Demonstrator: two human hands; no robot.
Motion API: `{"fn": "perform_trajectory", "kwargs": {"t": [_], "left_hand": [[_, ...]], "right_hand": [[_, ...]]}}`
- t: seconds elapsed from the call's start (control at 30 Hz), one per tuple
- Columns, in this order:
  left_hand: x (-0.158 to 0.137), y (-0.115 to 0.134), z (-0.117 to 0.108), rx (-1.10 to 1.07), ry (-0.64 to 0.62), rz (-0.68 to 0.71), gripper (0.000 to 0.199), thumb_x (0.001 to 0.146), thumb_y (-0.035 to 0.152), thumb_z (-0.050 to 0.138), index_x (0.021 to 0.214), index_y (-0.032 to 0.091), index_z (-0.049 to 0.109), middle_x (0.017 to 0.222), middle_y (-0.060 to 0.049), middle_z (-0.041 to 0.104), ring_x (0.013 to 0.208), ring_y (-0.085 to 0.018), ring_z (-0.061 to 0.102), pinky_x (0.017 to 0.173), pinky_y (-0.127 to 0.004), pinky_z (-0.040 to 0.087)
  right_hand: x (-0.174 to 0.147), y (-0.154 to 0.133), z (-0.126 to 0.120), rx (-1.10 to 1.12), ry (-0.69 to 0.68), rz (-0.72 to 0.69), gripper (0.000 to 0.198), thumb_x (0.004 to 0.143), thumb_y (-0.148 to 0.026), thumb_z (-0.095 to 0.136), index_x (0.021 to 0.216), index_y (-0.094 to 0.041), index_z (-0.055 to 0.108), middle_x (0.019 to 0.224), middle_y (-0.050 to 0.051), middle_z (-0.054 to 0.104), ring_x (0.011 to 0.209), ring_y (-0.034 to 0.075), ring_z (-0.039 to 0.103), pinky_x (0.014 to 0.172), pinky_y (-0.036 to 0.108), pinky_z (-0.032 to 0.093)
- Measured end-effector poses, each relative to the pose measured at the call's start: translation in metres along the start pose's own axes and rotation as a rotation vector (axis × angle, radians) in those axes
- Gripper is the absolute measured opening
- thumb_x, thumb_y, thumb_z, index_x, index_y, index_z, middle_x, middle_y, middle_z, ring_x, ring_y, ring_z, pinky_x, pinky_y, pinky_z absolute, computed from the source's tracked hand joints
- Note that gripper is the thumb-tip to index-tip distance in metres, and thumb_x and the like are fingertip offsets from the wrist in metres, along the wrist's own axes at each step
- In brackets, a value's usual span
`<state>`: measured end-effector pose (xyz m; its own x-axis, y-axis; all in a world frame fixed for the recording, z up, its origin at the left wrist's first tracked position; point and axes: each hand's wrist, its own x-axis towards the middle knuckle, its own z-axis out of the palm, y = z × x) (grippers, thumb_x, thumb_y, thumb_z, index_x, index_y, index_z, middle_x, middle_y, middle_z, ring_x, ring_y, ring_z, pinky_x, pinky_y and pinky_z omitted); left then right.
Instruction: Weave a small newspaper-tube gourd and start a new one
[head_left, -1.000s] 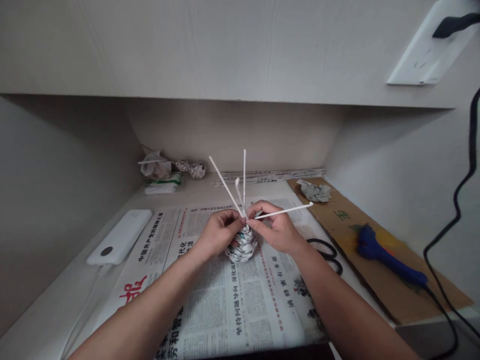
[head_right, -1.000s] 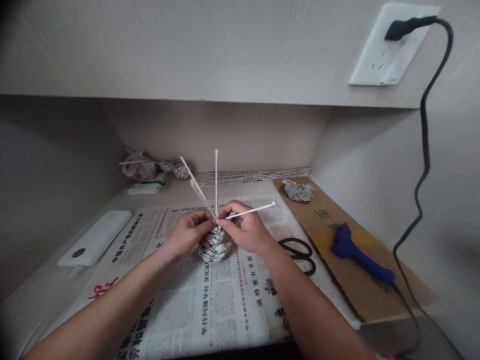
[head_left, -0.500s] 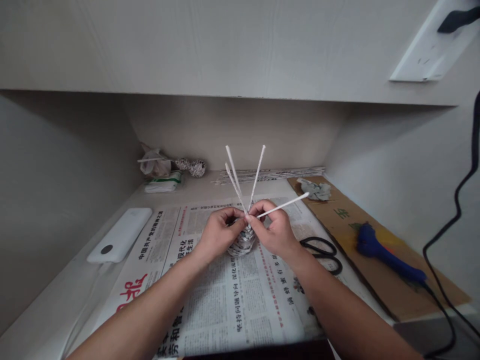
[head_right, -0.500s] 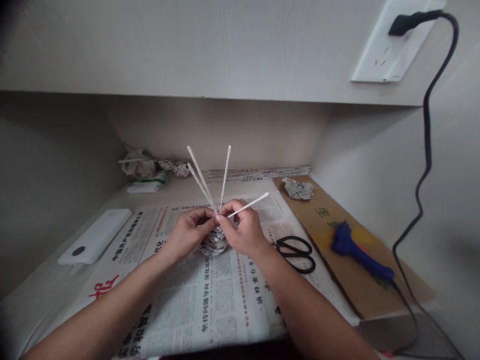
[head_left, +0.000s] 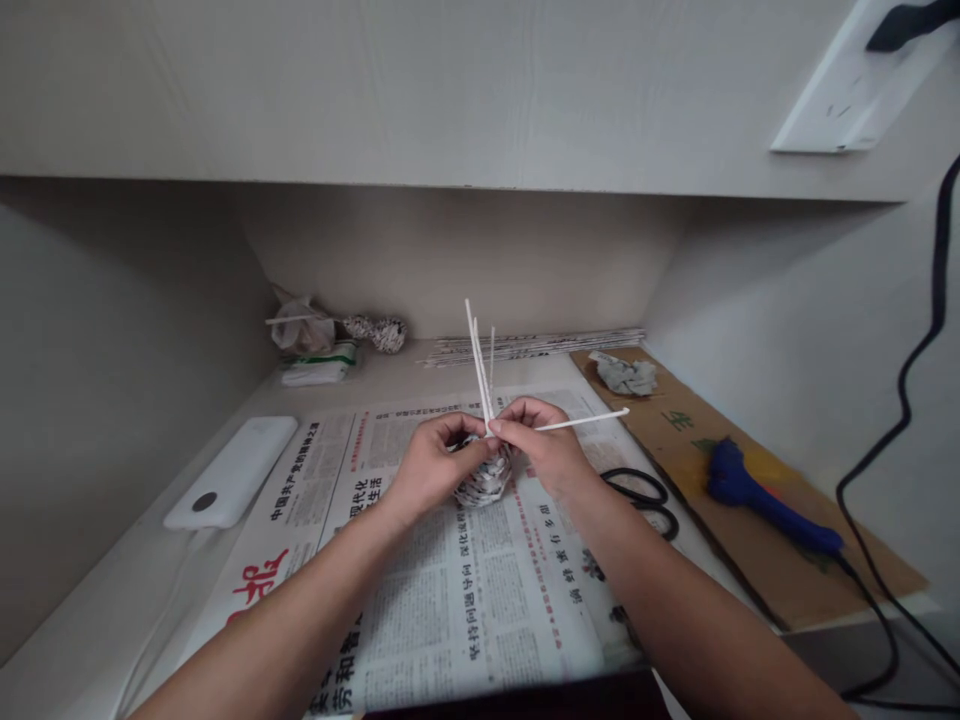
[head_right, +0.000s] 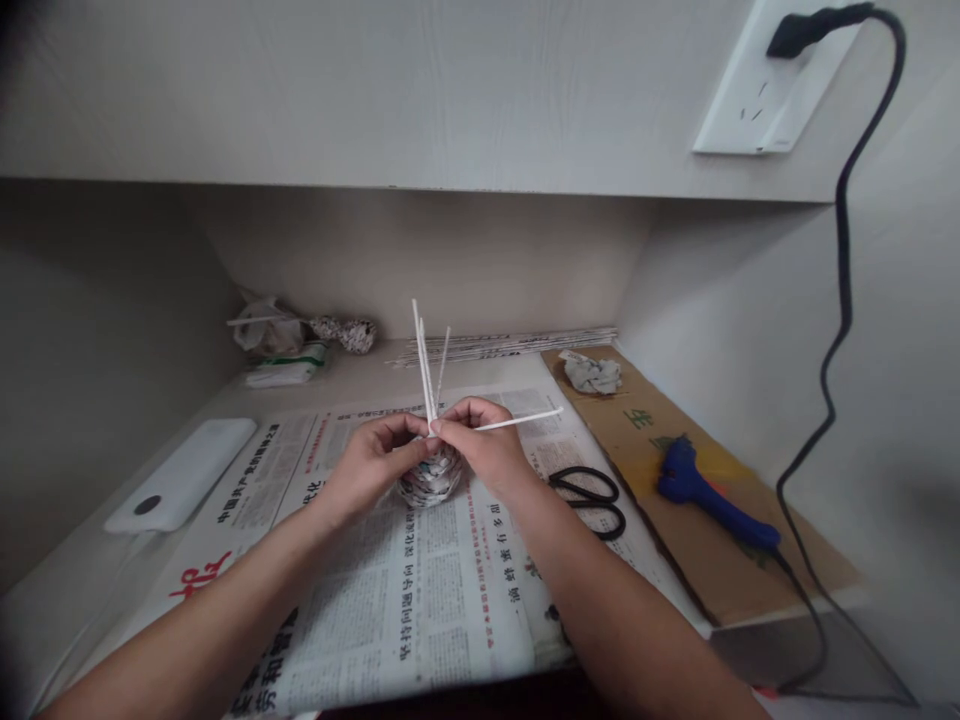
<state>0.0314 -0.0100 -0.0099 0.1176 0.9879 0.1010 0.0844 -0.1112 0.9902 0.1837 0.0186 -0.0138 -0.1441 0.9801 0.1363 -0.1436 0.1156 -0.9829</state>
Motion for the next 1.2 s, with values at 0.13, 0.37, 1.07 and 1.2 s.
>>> {"fn": "perform_trajectory", "kwargs": {"t": [0.13,0.37,1.07,1.2], "left_hand": [[0.000,-0.002,0.001,0.039,0.014,0.034,0.021,0.072,0.033,0.073,0.082,0.014,0.068,0.080,-0.005,0.069,0.069,-0.014,0.058,0.062,-0.023,0.045],[0.001,-0.006,0.000,-0.032,-0.010,0.061,0.016,0.073,0.028,0.071,0.081,0.015,0.067,0.076,-0.003,0.067,0.065,-0.013,0.058,0.062,-0.023,0.044],[0.003,-0.010,0.003,-0.014,0.016,0.059,0.019,0.072,0.031,0.071,0.079,0.016,0.063,0.076,-0.003,0.068,0.069,-0.014,0.061,0.065,-0.023,0.047],[0.004,-0.010,0.003,-0.111,0.019,0.034,0.020,0.070,0.029,0.073,0.078,0.015,0.062,0.074,-0.002,0.068,0.066,-0.013,0.060,0.062,-0.022,0.046]], "right_hand": [[-0.001,-0.003,0.002,0.057,-0.007,0.065,0.019,0.062,-0.029,0.077,0.060,-0.019,0.061,0.052,-0.005,0.058,0.046,0.009,0.047,0.049,0.023,0.039],[-0.005,-0.009,-0.001,-0.030,-0.038,0.000,0.008,0.072,-0.028,0.068,0.073,-0.020,0.069,0.060,-0.002,0.061,0.052,0.011,0.051,0.048,0.023,0.039],[-0.002,0.002,0.002,0.142,-0.041,0.096,0.025,0.070,-0.041,0.074,0.072,-0.019,0.062,0.058,-0.004,0.060,0.046,0.008,0.047,0.044,0.020,0.034],[-0.003,-0.001,0.002,0.118,-0.028,0.057,0.026,0.071,-0.043,0.073,0.073,-0.020,0.062,0.058,-0.004,0.058,0.046,0.008,0.046,0.044,0.021,0.034]]}}
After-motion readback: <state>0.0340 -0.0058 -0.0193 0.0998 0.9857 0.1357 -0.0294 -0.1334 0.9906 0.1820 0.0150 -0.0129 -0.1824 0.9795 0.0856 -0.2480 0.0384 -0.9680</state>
